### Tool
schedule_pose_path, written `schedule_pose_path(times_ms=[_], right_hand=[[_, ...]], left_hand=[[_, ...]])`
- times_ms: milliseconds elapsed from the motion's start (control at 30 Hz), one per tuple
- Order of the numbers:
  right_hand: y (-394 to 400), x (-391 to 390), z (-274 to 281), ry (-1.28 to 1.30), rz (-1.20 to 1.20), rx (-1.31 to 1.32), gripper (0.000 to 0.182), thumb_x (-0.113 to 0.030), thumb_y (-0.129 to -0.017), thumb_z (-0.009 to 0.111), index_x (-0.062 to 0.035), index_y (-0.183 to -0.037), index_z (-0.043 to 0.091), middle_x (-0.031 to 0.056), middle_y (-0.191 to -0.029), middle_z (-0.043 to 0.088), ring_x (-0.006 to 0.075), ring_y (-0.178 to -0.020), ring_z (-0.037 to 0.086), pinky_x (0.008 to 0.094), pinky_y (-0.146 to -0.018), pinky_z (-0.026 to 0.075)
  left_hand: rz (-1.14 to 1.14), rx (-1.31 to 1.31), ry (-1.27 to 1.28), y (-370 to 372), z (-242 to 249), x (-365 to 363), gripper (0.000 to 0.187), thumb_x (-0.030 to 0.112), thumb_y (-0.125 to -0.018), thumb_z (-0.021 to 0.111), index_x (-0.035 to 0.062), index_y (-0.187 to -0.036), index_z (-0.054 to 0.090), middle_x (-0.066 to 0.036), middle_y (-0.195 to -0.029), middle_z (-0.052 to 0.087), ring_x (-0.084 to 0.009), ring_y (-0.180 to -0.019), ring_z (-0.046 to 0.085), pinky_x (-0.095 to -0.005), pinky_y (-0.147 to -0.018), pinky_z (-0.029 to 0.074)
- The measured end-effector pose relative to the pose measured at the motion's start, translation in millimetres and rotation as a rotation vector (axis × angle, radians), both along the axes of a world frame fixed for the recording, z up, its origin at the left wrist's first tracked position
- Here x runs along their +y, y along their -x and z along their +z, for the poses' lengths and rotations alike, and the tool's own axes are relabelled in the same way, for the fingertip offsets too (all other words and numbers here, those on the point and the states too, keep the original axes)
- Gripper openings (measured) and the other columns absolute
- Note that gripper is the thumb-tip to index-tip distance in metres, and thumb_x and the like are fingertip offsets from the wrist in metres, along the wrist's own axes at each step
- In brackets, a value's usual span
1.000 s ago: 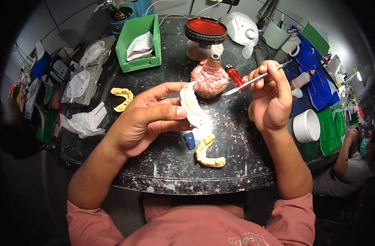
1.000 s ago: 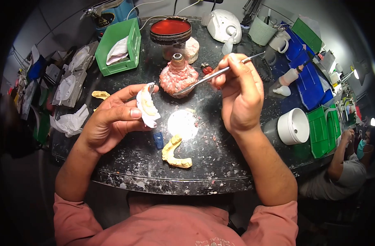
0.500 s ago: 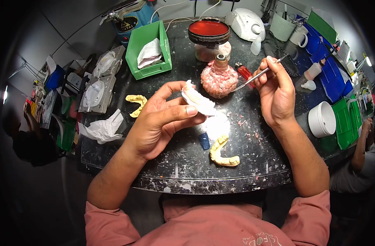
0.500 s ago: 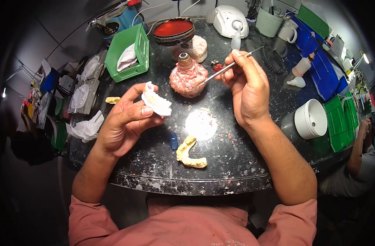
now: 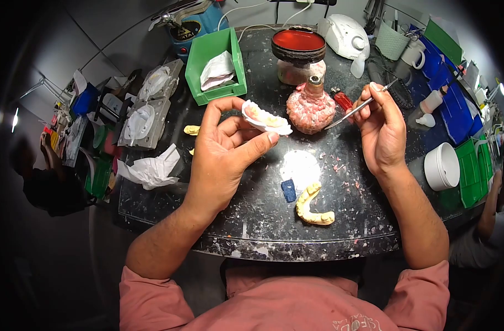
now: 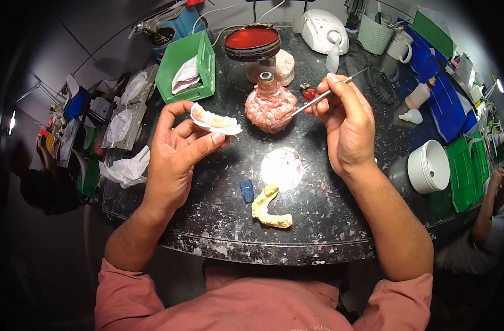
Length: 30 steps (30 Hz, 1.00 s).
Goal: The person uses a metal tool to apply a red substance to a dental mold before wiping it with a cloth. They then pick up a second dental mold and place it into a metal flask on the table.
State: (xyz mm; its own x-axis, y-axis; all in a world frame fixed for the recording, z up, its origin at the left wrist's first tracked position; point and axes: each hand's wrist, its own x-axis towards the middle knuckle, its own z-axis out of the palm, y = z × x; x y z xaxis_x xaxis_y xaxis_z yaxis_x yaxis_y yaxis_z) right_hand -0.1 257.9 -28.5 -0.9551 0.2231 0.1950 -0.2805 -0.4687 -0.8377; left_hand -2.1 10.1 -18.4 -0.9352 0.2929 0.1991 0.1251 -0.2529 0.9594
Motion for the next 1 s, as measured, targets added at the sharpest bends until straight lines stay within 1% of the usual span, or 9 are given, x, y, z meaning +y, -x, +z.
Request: schedule_pose_path(times_ms=[67,167,200,267,400,467,800,867,1000], right_hand=[[0,0,0,-0.007,0.003,0.004,0.016,-0.021,-0.095,0.053,-0.0060,-0.089,0.057,0.0000,-0.081,0.054,0.0067,-0.067,0.050,0.0287,-0.073,0.050],[0,-2,2,-0.006,-0.009,0.012,0.016,-0.021,-0.095,0.053,-0.0060,-0.089,0.057,0.0000,-0.081,0.054,0.0069,-0.067,0.050,0.0287,-0.073,0.050],[0,-2,2,-0.008,-0.011,0.008,0.016,-0.021,-0.095,0.053,-0.0060,-0.089,0.057,0.0000,-0.081,0.054,0.0068,-0.067,0.050,0.0287,-0.073,0.050],[0,-2,1,-0.012,-0.012,0.004,0.016,-0.020,-0.095,0.053,-0.0059,-0.089,0.057,0.0000,-0.081,0.054,0.0067,-0.067,0.050,0.0286,-0.073,0.050],[1,-2,0,-0.010,-0.007,0.014,0.016,-0.021,-0.095,0.053,-0.0058,-0.089,0.057,0.0002,-0.082,0.053,0.0064,-0.067,0.050,0.0286,-0.073,0.051],[1,-1,-2,-0.009,-0.012,0.018,0.016,-0.021,-0.095,0.053,-0.0057,-0.089,0.057,0.0003,-0.082,0.053,0.0063,-0.068,0.050,0.0286,-0.073,0.051],[2,3,-1,0.012,0.000,0.006,0.017,-0.021,-0.096,0.052,-0.0058,-0.090,0.057,-0.0001,-0.082,0.053,0.0063,-0.067,0.050,0.0290,-0.072,0.051],[1,3,0,0.009,-0.003,0.005,0.017,-0.021,-0.096,0.052,-0.0059,-0.090,0.057,-0.0001,-0.082,0.053,0.0063,-0.067,0.050,0.0291,-0.072,0.051],[4,11,10,-0.023,-0.071,0.118,0.018,-0.021,-0.096,0.051,-0.0048,-0.091,0.057,0.0004,-0.082,0.054,0.0078,-0.068,0.051,0.0296,-0.073,0.051]], left_hand=[[0.005,-0.037,-0.020,-1,3,1,0.046,-0.008,-0.081,0.067,0.0023,-0.116,0.038,-0.014,-0.104,0.061,-0.0165,-0.100,0.061,-0.0274,-0.088,0.050],[0.024,-0.033,-0.012,-2,3,2,0.046,-0.006,-0.082,0.067,0.0029,-0.116,0.038,-0.013,-0.102,0.061,-0.0150,-0.098,0.061,-0.0267,-0.087,0.050],[0.025,-0.033,-0.013,-2,2,1,0.046,-0.006,-0.082,0.067,0.0029,-0.116,0.038,-0.013,-0.102,0.061,-0.0150,-0.098,0.061,-0.0267,-0.087,0.050],[0.025,0.025,0.047,-1,0,0,0.048,-0.008,-0.083,0.064,0.0031,-0.120,0.036,-0.017,-0.107,0.059,-0.0218,-0.101,0.062,-0.0323,-0.087,0.052],[0.057,0.063,0.109,-2,1,0,0.049,-0.009,-0.082,0.064,0.0039,-0.120,0.037,-0.016,-0.107,0.059,-0.0194,-0.099,0.062,-0.0299,-0.087,0.052],[0.090,0.077,0.101,-3,2,1,0.048,-0.005,-0.081,0.069,0.0056,-0.117,0.039,-0.009,-0.102,0.059,-0.0120,-0.094,0.059,-0.0242,-0.084,0.050],[0.121,0.151,0.122,-5,3,3,0.047,-0.006,-0.081,0.068,0.0062,-0.118,0.041,-0.007,-0.103,0.056,-0.0120,-0.096,0.059,-0.0247,-0.084,0.051],[0.132,0.150,0.163,-6,5,3,0.050,-0.011,-0.080,0.065,0.0046,-0.120,0.039,-0.011,-0.103,0.058,-0.0147,-0.097,0.061,-0.0267,-0.088,0.051],[0.105,0.141,0.130,-7,7,4,0.050,-0.011,-0.080,0.065,0.0044,-0.120,0.040,-0.011,-0.103,0.058,-0.0146,-0.096,0.061,-0.0264,-0.088,0.051]])
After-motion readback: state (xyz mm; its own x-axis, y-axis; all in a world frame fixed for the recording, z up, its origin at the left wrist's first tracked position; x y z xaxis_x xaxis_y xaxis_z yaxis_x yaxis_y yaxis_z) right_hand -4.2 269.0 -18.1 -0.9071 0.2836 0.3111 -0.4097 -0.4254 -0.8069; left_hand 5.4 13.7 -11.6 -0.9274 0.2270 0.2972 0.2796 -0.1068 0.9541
